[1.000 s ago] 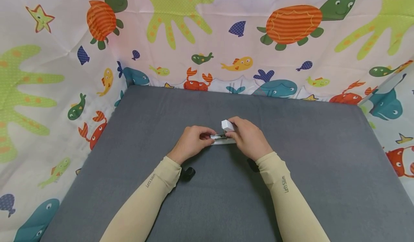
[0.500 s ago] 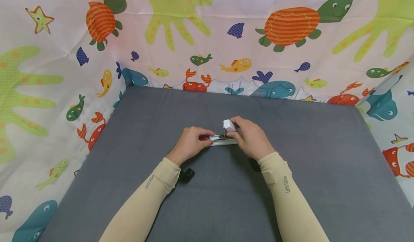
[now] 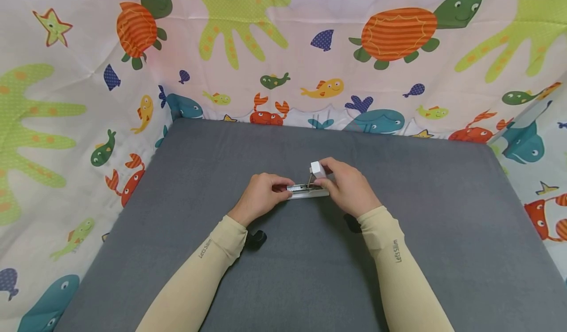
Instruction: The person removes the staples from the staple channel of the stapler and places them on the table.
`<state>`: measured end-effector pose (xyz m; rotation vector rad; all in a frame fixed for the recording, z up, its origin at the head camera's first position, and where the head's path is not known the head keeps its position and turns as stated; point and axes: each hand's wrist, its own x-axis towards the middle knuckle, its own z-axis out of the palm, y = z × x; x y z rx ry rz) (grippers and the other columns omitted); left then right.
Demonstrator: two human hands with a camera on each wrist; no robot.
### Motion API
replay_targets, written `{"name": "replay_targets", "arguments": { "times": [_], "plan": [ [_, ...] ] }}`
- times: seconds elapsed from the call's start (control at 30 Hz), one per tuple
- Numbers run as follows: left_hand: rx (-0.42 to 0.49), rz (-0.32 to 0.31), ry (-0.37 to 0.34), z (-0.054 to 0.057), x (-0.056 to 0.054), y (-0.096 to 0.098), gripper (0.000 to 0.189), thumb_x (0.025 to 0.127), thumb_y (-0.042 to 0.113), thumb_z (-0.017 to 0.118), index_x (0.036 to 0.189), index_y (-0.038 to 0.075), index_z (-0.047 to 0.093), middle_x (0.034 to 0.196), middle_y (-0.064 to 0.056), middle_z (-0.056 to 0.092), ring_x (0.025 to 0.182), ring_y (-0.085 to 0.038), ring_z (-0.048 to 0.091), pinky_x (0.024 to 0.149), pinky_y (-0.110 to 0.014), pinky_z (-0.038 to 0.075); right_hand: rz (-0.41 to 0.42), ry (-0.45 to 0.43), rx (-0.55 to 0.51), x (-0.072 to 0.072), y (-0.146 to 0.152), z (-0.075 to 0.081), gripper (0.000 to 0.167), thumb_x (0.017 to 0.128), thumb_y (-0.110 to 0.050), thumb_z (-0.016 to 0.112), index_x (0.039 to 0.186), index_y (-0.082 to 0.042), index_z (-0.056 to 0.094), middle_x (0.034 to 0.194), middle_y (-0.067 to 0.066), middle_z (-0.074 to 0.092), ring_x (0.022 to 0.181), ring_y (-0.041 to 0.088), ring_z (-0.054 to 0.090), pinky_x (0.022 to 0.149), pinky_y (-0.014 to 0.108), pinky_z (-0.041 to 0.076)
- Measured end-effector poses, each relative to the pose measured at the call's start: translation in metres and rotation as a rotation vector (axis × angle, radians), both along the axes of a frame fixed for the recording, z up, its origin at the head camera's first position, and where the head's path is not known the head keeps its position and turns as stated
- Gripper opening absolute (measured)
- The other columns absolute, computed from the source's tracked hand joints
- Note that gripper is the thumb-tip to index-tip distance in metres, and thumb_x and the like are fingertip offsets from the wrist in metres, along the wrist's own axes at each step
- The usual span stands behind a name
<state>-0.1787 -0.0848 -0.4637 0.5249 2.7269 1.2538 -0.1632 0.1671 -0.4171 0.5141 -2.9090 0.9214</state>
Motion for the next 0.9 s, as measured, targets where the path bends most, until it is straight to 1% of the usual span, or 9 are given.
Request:
{"name": "replay_targets", "arguments": {
  "times": [0.2, 0.33, 0.53, 0.73, 0.9],
  "plan": [
    [0.003, 0.000, 0.003, 0.000, 0.001, 0.000, 0.023, 0.093, 0.015, 0.086, 0.116, 0.015, 0.085, 0.094, 0.002, 0.079, 0.080, -0.008, 0.068, 0.072, -0.026, 0.057, 0.002, 0.002, 0.000, -0.002, 0.005, 0.001, 0.038, 0.102, -0.028, 0.077, 0.134, -0.012, 0.066, 0.125, 0.010, 0.076, 0.106, 0.029, 0.073, 0.091, 0.053, 0.060],
    [0.000, 0.000, 0.005, 0.000, 0.001, 0.000, 0.023, 0.094, 0.015, 0.085, 0.116, 0.015, 0.085, 0.094, 0.002, 0.080, 0.080, -0.008, 0.068, 0.072, -0.026, 0.057, -0.002, 0.001, -0.005, -0.002, 0.008, 0.002, 0.036, 0.102, -0.029, 0.077, 0.132, -0.012, 0.066, 0.124, 0.010, 0.077, 0.105, 0.029, 0.072, 0.091, 0.052, 0.060],
    [0.000, 0.003, 0.000, -0.002, 0.000, 0.000, 0.022, 0.094, 0.014, 0.084, 0.116, 0.016, 0.085, 0.094, 0.003, 0.079, 0.080, -0.008, 0.068, 0.071, -0.026, 0.057, -0.003, -0.013, -0.010, -0.003, 0.013, 0.003, 0.035, 0.102, -0.029, 0.077, 0.132, -0.013, 0.066, 0.125, 0.010, 0.077, 0.107, 0.029, 0.073, 0.093, 0.053, 0.060],
    [0.000, 0.007, -0.006, -0.002, 0.000, 0.000, 0.022, 0.094, 0.015, 0.084, 0.116, 0.018, 0.085, 0.092, 0.005, 0.079, 0.079, -0.008, 0.068, 0.070, -0.026, 0.056, -0.013, -0.045, -0.002, -0.004, 0.018, 0.005, 0.036, 0.103, -0.032, 0.075, 0.134, -0.015, 0.065, 0.128, 0.011, 0.076, 0.111, 0.030, 0.073, 0.098, 0.055, 0.059],
    [0.009, 0.006, -0.015, -0.002, 0.000, 0.000, 0.022, 0.094, 0.015, 0.084, 0.116, 0.018, 0.085, 0.093, 0.005, 0.078, 0.080, -0.008, 0.068, 0.070, -0.025, 0.056, -0.028, -0.070, -0.006, -0.004, 0.021, 0.007, 0.037, 0.103, -0.029, 0.076, 0.135, -0.015, 0.065, 0.130, 0.012, 0.075, 0.112, 0.032, 0.072, 0.101, 0.057, 0.059]
  ]
}}
